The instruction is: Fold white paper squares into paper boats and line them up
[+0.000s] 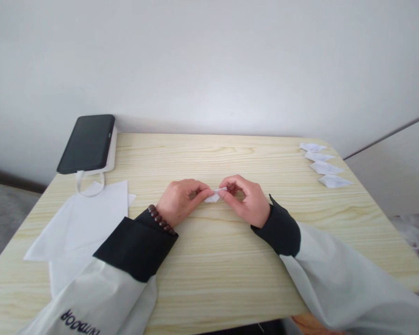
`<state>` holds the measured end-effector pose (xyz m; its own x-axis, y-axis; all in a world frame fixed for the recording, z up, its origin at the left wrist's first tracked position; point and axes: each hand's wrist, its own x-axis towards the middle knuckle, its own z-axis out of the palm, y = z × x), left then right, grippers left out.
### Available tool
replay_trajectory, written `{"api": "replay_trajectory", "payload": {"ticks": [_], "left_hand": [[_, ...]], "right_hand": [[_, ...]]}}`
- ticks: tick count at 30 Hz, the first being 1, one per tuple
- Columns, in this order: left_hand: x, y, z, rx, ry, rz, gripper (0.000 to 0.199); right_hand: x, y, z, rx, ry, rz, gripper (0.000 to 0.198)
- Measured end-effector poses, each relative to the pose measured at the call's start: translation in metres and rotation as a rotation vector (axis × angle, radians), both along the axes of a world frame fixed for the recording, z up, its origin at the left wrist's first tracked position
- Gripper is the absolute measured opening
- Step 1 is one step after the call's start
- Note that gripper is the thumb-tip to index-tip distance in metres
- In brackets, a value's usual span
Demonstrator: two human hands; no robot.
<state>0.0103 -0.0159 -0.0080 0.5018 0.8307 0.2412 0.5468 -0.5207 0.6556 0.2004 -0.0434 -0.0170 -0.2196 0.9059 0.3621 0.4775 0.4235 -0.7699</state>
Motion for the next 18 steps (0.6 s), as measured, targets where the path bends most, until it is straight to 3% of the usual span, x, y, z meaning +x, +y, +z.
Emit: {"api": "replay_trajectory", "payload": {"ticks": [4, 12, 18], "left_hand": [[0.002, 0.000, 0.000, -0.048, 0.000, 0.005, 0.031], [-0.002, 0.007, 0.001, -0.355, -0.135, -0.109, 0.029], [0.001, 0.005, 0.003, -0.381, -0.170, -0.067, 0.036]], "right_hand": [[-0.002, 0.005, -0.004, -0.135, 0.148, -0.012, 0.011], [0.004, 0.013, -0.010, -0.276, 0.401, 0.012, 0.020], [-0.002, 0.008, -0.011, -0.192, 0.433, -0.121, 0.018]]}}
